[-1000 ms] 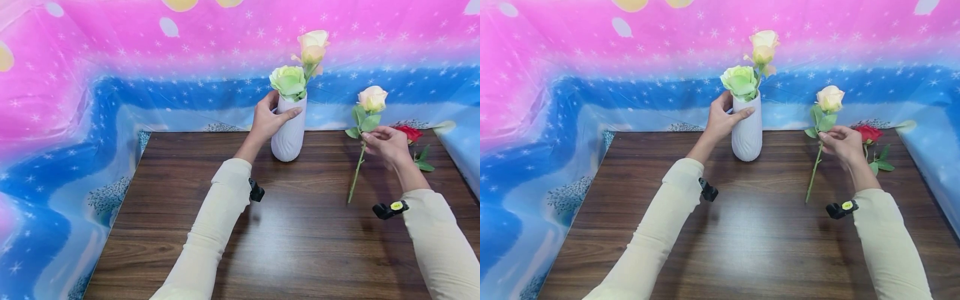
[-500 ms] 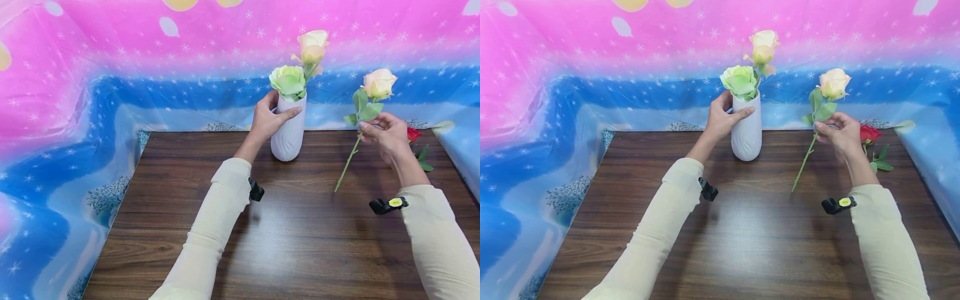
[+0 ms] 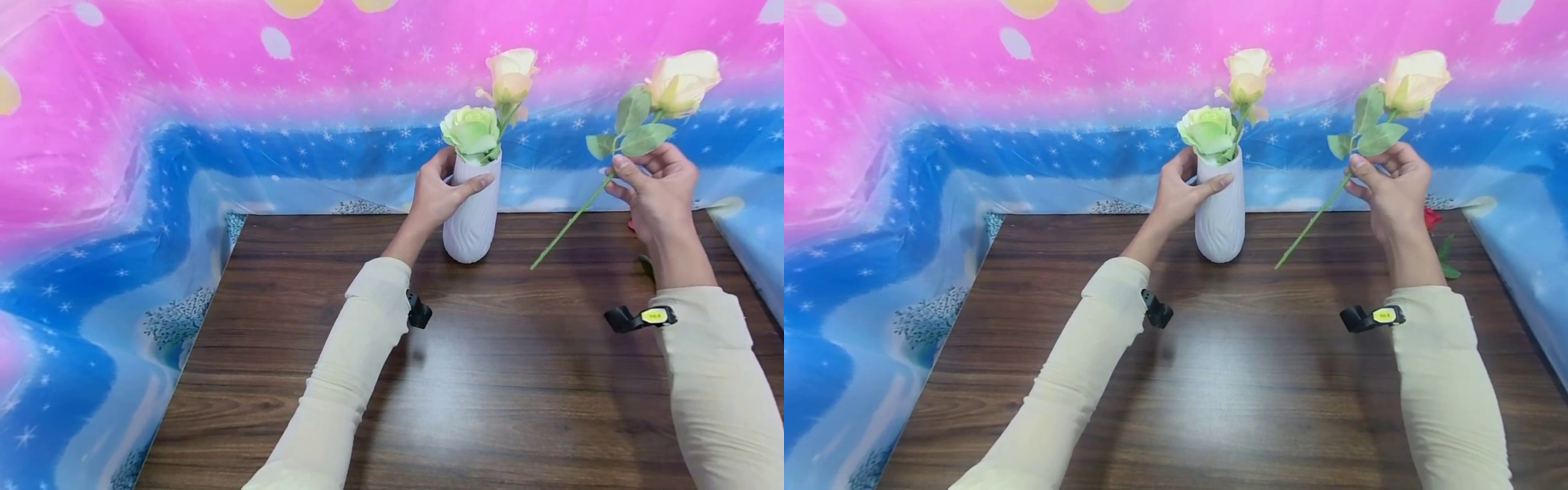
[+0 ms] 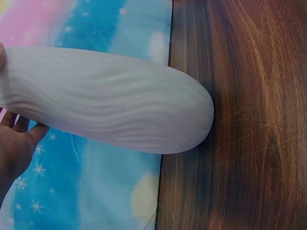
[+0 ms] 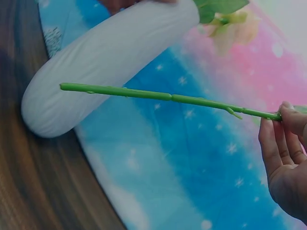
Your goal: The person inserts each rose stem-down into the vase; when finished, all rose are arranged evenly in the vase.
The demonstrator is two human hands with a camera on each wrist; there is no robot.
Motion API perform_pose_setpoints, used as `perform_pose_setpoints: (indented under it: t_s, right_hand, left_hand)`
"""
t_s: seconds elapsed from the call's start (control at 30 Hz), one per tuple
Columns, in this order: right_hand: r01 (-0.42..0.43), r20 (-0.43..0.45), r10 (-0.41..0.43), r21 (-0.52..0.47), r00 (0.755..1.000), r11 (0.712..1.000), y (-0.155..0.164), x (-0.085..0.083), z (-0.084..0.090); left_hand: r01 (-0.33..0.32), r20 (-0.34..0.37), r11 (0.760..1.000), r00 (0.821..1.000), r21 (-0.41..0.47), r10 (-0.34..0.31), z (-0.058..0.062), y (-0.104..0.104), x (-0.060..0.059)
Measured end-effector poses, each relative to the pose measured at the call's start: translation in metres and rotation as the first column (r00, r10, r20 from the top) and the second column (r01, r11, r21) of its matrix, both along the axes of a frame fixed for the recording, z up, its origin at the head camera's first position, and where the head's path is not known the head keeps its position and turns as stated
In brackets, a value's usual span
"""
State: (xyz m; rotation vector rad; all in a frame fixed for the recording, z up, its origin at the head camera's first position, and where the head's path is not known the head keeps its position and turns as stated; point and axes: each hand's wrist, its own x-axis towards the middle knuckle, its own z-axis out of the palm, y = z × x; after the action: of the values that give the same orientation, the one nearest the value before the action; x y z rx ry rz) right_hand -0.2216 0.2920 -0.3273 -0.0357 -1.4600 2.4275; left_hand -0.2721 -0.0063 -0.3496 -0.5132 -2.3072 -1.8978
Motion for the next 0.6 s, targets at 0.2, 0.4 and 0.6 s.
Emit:
perform_pose_setpoints:
  t_s: [0.2,0.4,0.6]
  right_hand:
    - [0.012,-0.055,-0.017,-0.080,0.998,0.997,-0.006,-0.003,0.019]
    - [-0.001,-0.100,-0.009,-0.104,0.995,0.995,-0.014,-0.007,0.034]
    - [0.013,-0.124,-0.030,-0.134,0.992,0.991,-0.020,-0.012,0.052]
  left_hand:
    - [0.003,0.005,1.000,1.000,-0.005,-0.003,0.000,0.000,0.001]
    - [-0.003,0.003,1.000,1.000,-0.012,0.004,0.000,0.000,0.001]
    - [0.000,0.007,1.000,1.000,-0.011,0.000,0.000,-0.001,0.001]
